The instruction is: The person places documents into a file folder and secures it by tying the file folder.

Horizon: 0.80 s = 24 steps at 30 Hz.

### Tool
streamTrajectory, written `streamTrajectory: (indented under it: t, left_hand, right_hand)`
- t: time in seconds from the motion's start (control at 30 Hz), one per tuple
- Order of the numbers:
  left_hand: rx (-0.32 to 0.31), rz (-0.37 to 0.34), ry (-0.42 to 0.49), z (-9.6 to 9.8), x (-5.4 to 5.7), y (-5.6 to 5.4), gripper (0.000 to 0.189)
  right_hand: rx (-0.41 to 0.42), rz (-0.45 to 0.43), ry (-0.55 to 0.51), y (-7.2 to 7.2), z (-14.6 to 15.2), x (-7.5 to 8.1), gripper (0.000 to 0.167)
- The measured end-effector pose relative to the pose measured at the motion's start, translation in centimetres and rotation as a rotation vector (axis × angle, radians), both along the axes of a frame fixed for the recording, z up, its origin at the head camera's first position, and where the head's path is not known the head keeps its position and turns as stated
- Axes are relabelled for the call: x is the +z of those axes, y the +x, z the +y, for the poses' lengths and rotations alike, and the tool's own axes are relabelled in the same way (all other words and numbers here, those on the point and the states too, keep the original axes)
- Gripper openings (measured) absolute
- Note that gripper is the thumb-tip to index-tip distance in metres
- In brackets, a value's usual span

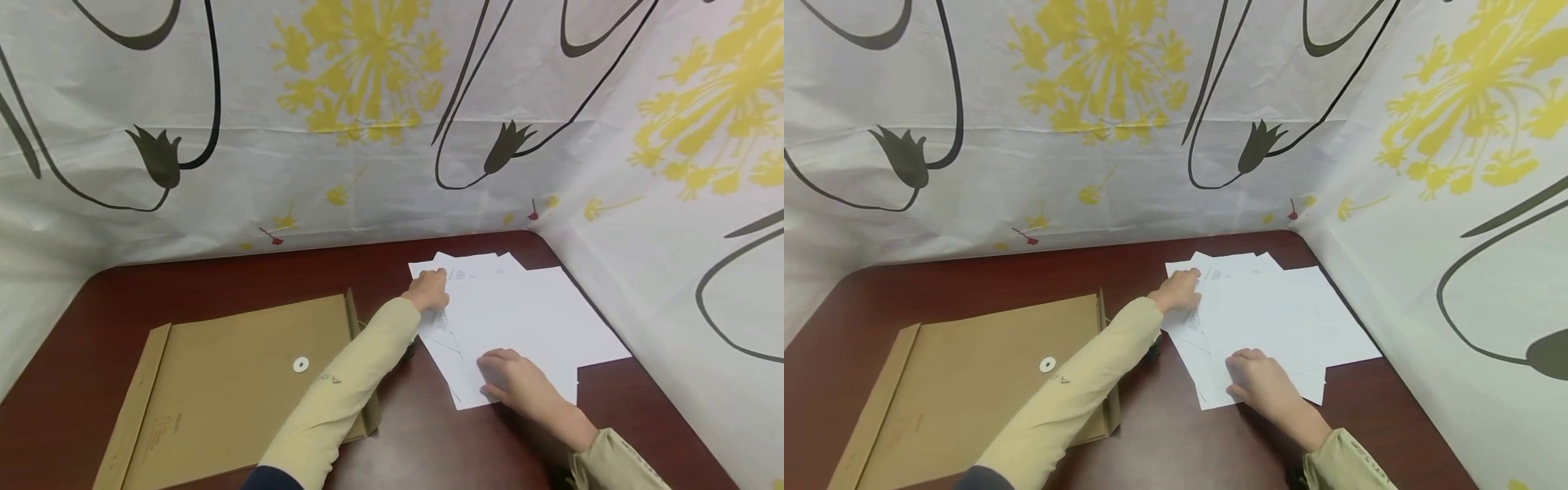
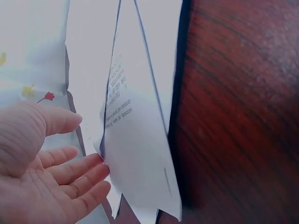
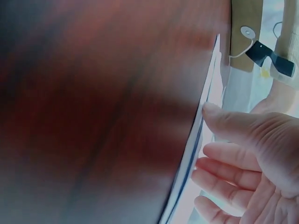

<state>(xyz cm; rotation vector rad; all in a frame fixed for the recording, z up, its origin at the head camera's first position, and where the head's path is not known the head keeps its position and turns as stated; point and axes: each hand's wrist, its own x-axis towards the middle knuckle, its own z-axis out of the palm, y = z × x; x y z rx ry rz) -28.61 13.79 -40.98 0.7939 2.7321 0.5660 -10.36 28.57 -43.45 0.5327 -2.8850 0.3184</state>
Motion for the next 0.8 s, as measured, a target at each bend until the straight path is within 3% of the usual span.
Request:
streamTrajectory:
  t: [0.23, 0.4, 0.6, 0.8]
  left_hand:
    - [0.027, -0.046, 0.048, 0.30, 0.11, -0.21, 0.026]
    - [0.049, -0.070, 0.052, 0.53, 0.08, -0.37, 0.039]
    - [0.056, -0.065, 0.064, 0.61, 0.20, -0.62, 0.035]
    - [0.110, -0.047, 0.185, 0.83, 0.29, -0.93, 0.031]
  right_hand:
    - [0.102, 0.028, 0.074, -0.35, 0.40, 0.36, 0.032]
    - [0.098, -0.011, 0.113, -0.40, 0.09, 0.55, 0.030]
    - [0.086, -0.019, 0.130, -0.47, -0.21, 0.88, 0.030]
    - [0.127, 0.002, 0.134, -0.50, -0.08, 1.02, 0.032]
